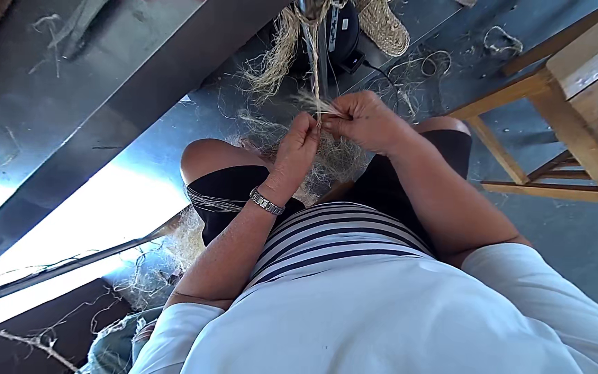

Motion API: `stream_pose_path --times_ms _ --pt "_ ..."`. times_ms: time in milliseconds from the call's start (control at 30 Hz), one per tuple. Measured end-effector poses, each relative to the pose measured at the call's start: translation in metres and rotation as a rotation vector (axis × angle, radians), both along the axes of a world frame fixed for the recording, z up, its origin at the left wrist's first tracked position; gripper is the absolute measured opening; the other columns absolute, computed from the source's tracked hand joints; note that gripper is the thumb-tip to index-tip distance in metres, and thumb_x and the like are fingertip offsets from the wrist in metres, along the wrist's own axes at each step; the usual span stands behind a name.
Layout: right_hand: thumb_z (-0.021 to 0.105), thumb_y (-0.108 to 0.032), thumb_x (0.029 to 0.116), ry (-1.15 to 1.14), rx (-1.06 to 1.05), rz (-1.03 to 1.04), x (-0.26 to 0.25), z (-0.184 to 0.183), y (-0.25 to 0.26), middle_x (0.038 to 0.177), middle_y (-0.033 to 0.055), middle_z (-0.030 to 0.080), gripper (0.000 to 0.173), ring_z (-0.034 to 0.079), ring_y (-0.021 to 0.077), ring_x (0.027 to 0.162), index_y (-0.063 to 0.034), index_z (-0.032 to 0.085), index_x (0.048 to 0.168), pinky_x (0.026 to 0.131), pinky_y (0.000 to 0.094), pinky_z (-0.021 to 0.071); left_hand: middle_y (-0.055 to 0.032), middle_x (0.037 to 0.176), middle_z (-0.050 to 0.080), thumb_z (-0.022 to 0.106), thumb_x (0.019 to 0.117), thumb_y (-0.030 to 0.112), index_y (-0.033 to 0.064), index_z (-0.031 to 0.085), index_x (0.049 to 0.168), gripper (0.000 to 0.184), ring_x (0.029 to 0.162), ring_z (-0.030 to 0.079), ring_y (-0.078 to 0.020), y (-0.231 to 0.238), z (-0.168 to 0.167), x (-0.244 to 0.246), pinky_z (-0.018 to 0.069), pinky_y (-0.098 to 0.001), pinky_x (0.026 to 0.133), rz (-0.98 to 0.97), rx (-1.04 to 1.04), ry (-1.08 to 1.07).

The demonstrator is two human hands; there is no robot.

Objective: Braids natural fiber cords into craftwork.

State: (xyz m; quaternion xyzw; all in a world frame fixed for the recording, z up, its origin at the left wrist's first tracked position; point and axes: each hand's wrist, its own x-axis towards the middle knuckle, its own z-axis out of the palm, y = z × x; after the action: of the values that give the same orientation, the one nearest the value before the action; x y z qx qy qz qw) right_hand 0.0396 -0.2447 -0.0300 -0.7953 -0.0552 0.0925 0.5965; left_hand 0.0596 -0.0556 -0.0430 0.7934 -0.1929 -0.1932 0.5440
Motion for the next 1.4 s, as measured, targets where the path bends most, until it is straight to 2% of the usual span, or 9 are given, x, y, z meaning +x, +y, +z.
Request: stream_pose_path --times_ms 133,233,367,433,667,967,1100,1233,1400 --pt "0.065 -0.011 0.0983 0.023 0.024 -0.022 0.002 -0.001 -0.003 0.069 -0.0078 0.056 0.015 0.047 -0.0039 0.060 -0.0062 0.066 0.084 0.059 0.0159 0.0394 0.0035 0.071 0.044 0.044 0.1084 0.013 0.0038 0.052 0.101 0.015 0.059 0.043 -0.0033 0.003 0.003 0.001 0.0386 -0.0198 0.057 -0.048 0.013 0.033" --pt "0.067 -0.010 0.0964 0.029 0.058 -0.050 0.002 -0.001 -0.003 0.069 -0.0087 0.058 0.011 0.048 -0.0053 0.060 -0.0063 0.068 0.086 0.059 0.0145 0.0407 0.0026 0.073 0.055 0.045 0.1082 0.014 0.0046 0.055 0.102 0.015 0.057 0.047 -0.0018 0.005 0.018 0.007 0.0400 -0.0172 0.054 -0.090 0.064 0.093" --pt "0.068 -0.009 0.0960 0.047 0.101 -0.062 0.002 0.000 -0.001 0.068 -0.0091 0.058 0.013 0.049 -0.0053 0.059 -0.0064 0.068 0.083 0.059 0.0144 0.0415 0.0024 0.081 0.058 0.051 0.1044 0.014 0.0054 0.062 0.099 0.015 0.067 0.052 -0.0012 0.010 0.032 0.024 0.0442 -0.0194 0.064 -0.169 0.184 0.077" --pt "0.067 -0.008 0.0964 0.050 0.131 -0.062 0.002 -0.001 0.000 0.066 -0.0100 0.056 0.016 0.048 -0.0052 0.058 -0.0084 0.066 0.080 0.057 0.0147 0.0402 0.0023 0.078 0.053 0.052 0.1038 0.016 0.0062 0.062 0.097 0.016 0.067 0.048 -0.0033 0.012 0.035 0.031 0.0407 -0.0232 0.065 -0.216 0.256 0.012" --pt "0.069 -0.009 0.0953 0.059 0.141 -0.073 0.003 0.001 0.001 0.066 -0.0097 0.056 0.013 0.047 -0.0044 0.057 -0.0078 0.068 0.082 0.057 0.0151 0.0398 -0.0045 0.084 0.059 0.051 0.1037 0.018 0.0056 0.064 0.098 0.019 0.077 0.056 -0.0127 0.010 0.045 0.040 0.0462 -0.0365 0.073 -0.261 0.414 -0.031" --pt "0.068 -0.012 0.0947 -0.049 0.070 -0.136 0.000 -0.008 0.012 0.061 -0.0078 0.049 0.025 0.043 -0.0013 0.054 -0.0101 0.058 0.072 0.053 0.0192 0.0356 -0.0139 0.085 0.057 0.039 0.1087 0.024 0.0034 0.058 0.097 0.030 0.079 0.058 -0.0306 0.012 0.066 0.030 0.0427 -0.0544 0.070 -0.269 0.668 -0.232" --pt "0.068 -0.012 0.0950 -0.046 0.082 -0.139 0.000 -0.012 0.012 0.061 -0.0074 0.049 0.025 0.043 -0.0009 0.054 -0.0097 0.058 0.072 0.053 0.0196 0.0356 -0.0148 0.085 0.061 0.038 0.1097 0.026 0.0045 0.060 0.107 0.031 0.081 0.061 -0.0334 0.016 0.063 0.029 0.0453 -0.0577 0.071 -0.309 0.709 -0.192" --pt "0.068 -0.013 0.0949 -0.046 0.057 -0.143 -0.001 -0.011 0.011 0.059 -0.0074 0.046 0.029 0.041 -0.0001 0.052 -0.0107 0.054 0.069 0.052 0.0201 0.0337 -0.0107 0.079 0.055 0.042 0.1078 0.028 0.0065 0.060 0.097 0.030 0.075 0.056 -0.0283 0.023 0.063 0.039 0.0412 -0.0544 0.067 -0.307 0.652 -0.161" --pt "0.067 -0.014 0.0952 -0.096 0.029 -0.212 -0.005 -0.011 0.020 0.060 -0.0057 0.046 0.027 0.041 0.0008 0.052 -0.0084 0.056 0.071 0.052 0.0202 0.0341 -0.0088 0.119 0.057 0.051 0.1014 0.018 0.0058 0.067 0.092 0.022 0.114 0.053 -0.0153 0.025 0.059 0.030 0.0453 -0.0361 0.093 -0.255 0.333 -0.064"
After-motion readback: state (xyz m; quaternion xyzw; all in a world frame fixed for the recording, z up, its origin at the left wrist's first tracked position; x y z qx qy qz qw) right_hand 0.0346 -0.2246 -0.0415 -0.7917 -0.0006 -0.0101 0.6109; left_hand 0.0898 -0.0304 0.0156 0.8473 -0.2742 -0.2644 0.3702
